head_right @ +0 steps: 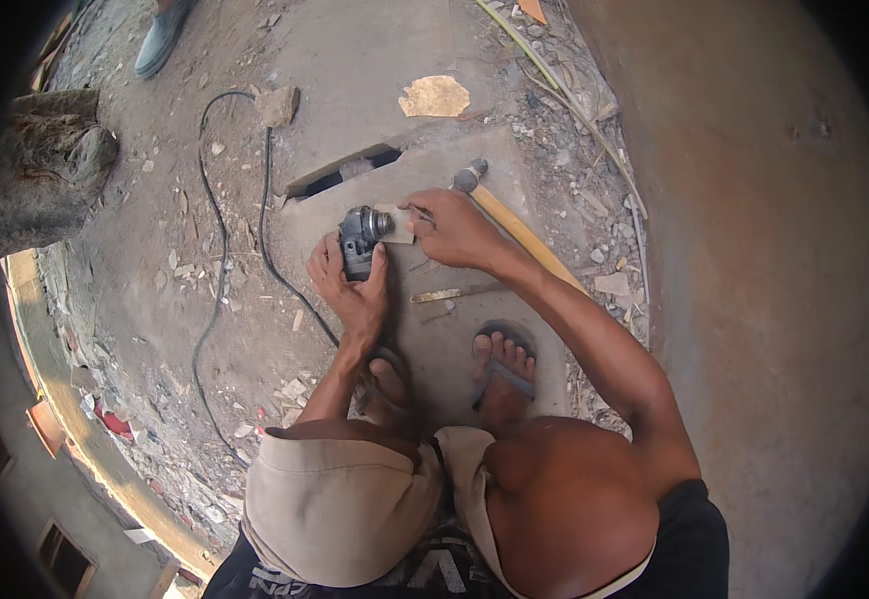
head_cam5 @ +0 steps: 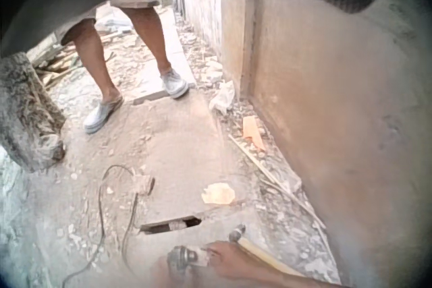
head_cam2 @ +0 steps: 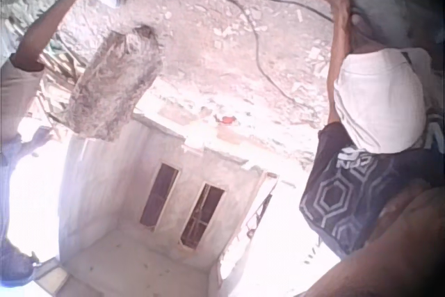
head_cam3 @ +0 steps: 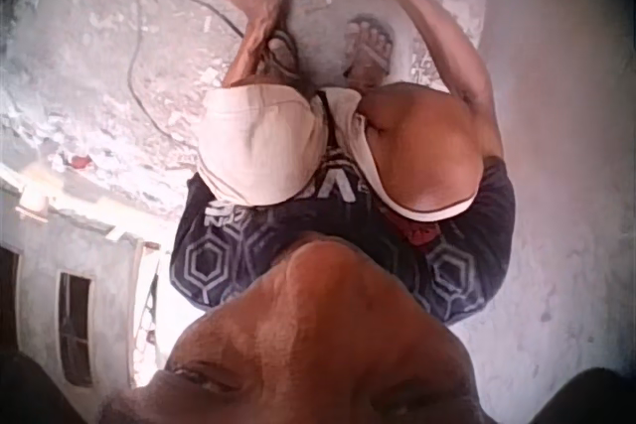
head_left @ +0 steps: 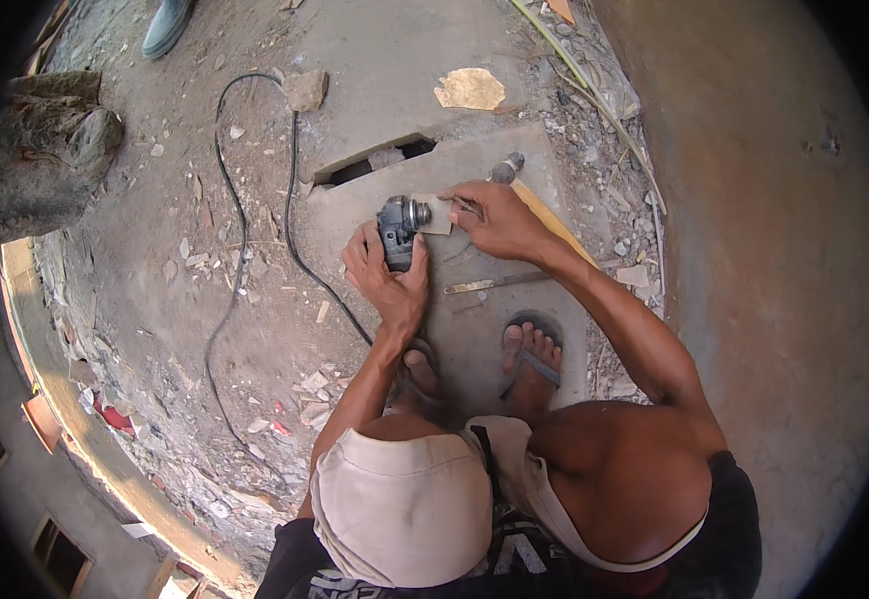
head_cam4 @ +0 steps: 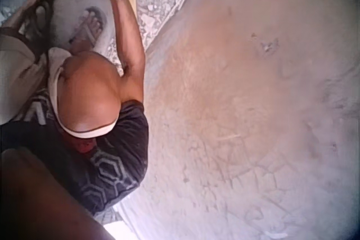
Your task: The person uses a hammer to tap and adjust a small metal component on a handheld power tool. They repeatedly hold the tool, tap it, and reposition it on the ground while another person briefly assists.
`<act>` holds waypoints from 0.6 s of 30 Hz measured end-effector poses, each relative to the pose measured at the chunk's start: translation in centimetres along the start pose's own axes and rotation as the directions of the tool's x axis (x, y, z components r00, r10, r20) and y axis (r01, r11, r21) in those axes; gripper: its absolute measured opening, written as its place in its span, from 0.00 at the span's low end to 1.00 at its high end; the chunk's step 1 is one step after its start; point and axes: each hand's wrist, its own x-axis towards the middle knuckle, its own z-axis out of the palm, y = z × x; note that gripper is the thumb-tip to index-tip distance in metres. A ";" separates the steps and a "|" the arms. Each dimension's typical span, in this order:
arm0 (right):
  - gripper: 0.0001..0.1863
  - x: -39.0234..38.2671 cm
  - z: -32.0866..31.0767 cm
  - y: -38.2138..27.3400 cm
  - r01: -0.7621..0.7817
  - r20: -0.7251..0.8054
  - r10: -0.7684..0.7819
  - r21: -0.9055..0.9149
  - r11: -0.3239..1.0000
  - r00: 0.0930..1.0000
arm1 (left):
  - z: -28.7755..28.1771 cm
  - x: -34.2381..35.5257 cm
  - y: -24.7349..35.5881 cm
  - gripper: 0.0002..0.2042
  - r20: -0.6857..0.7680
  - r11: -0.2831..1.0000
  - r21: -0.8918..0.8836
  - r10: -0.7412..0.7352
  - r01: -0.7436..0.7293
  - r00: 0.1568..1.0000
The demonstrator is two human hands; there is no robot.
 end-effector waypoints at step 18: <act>0.16 2.9 2.0 2.4 -0.164 0.124 0.145 0.160 0.973 0.982 | 0.4 -0.2 -0.4 0.31 -0.008 0.999 -0.032 0.036 -0.036 0.999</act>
